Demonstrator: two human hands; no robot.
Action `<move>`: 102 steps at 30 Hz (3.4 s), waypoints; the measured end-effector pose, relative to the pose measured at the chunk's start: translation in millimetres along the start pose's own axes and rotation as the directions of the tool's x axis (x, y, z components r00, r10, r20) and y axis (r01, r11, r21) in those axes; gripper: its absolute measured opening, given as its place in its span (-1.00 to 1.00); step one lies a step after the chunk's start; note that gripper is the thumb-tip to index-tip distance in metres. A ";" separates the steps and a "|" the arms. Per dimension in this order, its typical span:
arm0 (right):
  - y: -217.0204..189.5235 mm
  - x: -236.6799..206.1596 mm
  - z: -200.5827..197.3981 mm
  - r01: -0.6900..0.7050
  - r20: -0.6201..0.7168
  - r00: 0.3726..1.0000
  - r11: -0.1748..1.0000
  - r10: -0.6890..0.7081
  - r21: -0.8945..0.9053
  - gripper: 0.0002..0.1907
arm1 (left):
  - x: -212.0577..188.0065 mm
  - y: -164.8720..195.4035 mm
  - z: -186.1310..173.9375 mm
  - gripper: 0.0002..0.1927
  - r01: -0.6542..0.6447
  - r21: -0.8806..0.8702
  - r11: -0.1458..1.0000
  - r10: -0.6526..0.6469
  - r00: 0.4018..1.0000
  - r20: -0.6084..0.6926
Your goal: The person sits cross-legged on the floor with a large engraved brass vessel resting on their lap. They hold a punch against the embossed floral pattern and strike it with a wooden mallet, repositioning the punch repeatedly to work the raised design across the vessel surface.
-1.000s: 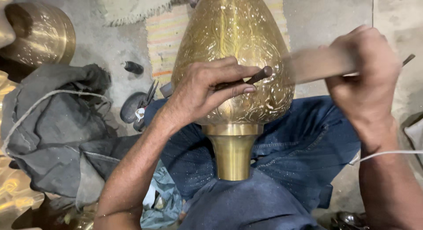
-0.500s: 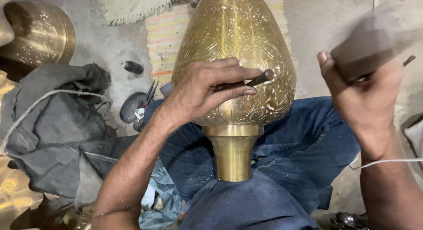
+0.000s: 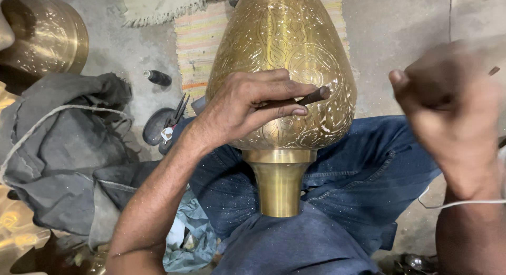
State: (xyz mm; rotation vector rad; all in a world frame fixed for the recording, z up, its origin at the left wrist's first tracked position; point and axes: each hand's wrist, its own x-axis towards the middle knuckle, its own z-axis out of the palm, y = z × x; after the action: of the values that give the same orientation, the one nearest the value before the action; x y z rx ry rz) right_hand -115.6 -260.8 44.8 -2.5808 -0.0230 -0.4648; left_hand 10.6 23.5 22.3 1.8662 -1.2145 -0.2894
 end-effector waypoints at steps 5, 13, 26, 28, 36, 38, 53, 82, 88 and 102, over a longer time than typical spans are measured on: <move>-4.1 3.0 -6.5 -0.026 0.025 0.999 0.993 0.029 -0.113 -0.80 | 0.8 -1.2 -0.6 -0.63 0.008 0.012 1.000 -0.008 1.000 0.007; 10.0 -2.9 -5.9 0.019 0.058 0.998 0.997 -0.014 -0.072 -0.78 | -4.0 -6.8 4.8 -0.64 0.035 0.041 0.999 -0.035 0.999 -0.004; 10.1 5.3 14.9 0.149 -0.139 0.978 0.987 -0.157 -0.067 -0.73 | -14.7 -10.8 12.0 -0.76 0.060 -0.254 0.965 -0.144 0.933 -0.328; 19.7 1.3 26.3 0.146 -0.005 0.988 0.952 -0.153 -0.270 -0.70 | -19.1 -0.3 23.8 -0.73 0.102 -0.399 0.911 -0.292 0.843 -0.451; 47.6 -17.8 57.9 0.049 0.143 0.990 0.963 -0.011 -0.265 -0.69 | -20.8 27.3 59.1 -0.68 0.301 0.033 0.953 -0.242 0.823 -0.514; 51.6 -22.0 62.4 0.057 0.095 0.995 0.983 -0.041 -0.176 -0.67 | -16.8 22.4 57.2 -0.70 0.178 0.064 0.982 -0.140 0.912 -0.385; 45.6 -33.6 66.0 -0.079 0.087 0.991 0.959 0.106 -0.272 -0.74 | -2.2 13.7 25.3 -0.66 -0.015 0.112 0.994 0.019 0.999 -0.041; 33.6 -35.5 26.8 -0.045 0.000 0.999 0.999 0.045 -0.026 -0.80 | 0.9 11.6 28.8 -0.64 0.035 0.146 0.989 -0.034 0.999 -0.014; 33.5 -36.2 24.6 0.038 -0.042 0.998 0.997 -0.036 0.062 -0.82 | 0.1 10.9 28.1 -0.65 0.037 0.142 0.989 -0.037 0.999 -0.002; 37.3 -37.5 33.5 -0.056 -0.117 0.991 0.994 0.067 0.091 -0.76 | 4.6 17.6 26.3 -0.64 0.005 0.135 0.991 0.000 0.999 -0.035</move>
State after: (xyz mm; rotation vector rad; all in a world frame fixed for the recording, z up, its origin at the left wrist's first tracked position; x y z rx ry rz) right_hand -136.2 -274.1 -12.8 -2.4564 0.0760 -0.5814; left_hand -13.9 2.9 21.1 1.9802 -1.2343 -0.1783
